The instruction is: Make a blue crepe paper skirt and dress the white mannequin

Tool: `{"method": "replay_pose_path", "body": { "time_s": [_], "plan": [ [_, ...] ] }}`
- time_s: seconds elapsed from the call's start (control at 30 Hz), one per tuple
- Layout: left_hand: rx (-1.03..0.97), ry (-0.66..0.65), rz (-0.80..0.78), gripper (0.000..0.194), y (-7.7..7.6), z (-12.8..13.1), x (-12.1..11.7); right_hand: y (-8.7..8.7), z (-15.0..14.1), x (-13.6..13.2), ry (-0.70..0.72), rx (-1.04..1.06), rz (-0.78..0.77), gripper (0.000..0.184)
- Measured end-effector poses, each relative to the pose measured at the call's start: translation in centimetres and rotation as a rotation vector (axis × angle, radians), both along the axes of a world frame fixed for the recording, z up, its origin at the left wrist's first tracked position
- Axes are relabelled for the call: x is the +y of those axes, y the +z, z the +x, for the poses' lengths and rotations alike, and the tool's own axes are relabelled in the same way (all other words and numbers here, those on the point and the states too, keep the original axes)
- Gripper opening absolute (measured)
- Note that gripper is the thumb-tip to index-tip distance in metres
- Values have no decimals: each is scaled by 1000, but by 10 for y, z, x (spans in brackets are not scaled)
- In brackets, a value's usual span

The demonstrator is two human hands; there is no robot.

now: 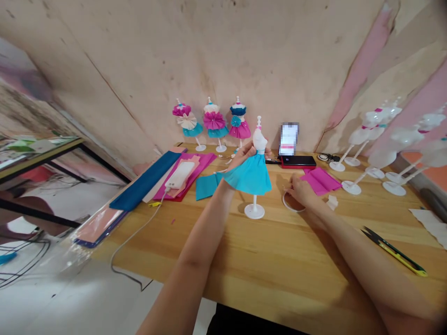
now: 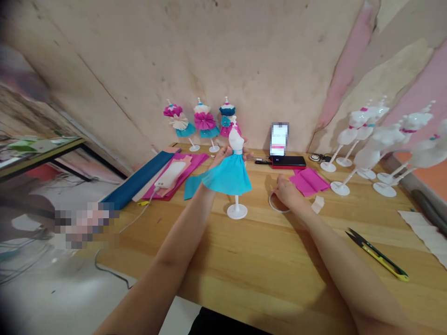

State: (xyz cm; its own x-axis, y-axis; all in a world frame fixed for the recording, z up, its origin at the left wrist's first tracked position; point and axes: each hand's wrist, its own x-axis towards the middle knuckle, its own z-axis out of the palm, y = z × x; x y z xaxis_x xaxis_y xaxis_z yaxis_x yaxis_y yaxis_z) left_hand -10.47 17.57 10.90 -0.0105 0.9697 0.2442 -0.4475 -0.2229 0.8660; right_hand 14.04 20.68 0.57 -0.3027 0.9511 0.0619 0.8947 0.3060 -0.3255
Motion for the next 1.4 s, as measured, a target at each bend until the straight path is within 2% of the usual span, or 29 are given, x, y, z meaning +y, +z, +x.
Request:
{"method": "replay_pose_path", "body": {
  "time_s": [0.07,0.13,0.27,0.37,0.4,0.5,0.57,0.67,0.73,0.87,1.0,1.07,1.27,1.33,1.4],
  "plan": [
    [35,-124,38,38,1,0,3,2,0,0,-5,42,-18,31],
    [85,-201,57,41,4,2,3,3,2,2,11,81,-49,27],
    [182,-234,71,36,11,7,-1,3,5,1,28,111,-56,21],
    [206,-253,145,47,15,12,-5,7,8,-3,12,111,6,26],
    [205,-245,172,44,15,15,-6,12,9,-6,5,119,36,28],
    [200,-238,220,33,12,29,-9,38,10,-14,-10,178,144,33],
    [165,-305,205,43,7,40,-11,62,8,-24,21,300,196,38],
    [116,-250,183,52,-3,58,-19,94,-1,-45,221,828,80,45],
    [78,-187,185,47,-9,65,-27,106,-9,-60,280,969,-23,37],
    [142,-78,188,41,-17,68,-43,110,-20,-73,295,1015,-184,38],
    [332,55,153,42,-11,60,-54,108,-21,-72,260,1004,-220,32],
    [391,63,144,46,-4,55,-58,111,-20,-73,242,967,-216,28],
    [572,9,278,46,14,50,-65,125,-18,-82,206,834,-112,30],
    [573,27,268,55,15,51,-66,127,-17,-82,192,801,-74,32],
    [560,61,243,73,14,51,-67,126,-16,-80,177,772,-52,33]
  ]
}}
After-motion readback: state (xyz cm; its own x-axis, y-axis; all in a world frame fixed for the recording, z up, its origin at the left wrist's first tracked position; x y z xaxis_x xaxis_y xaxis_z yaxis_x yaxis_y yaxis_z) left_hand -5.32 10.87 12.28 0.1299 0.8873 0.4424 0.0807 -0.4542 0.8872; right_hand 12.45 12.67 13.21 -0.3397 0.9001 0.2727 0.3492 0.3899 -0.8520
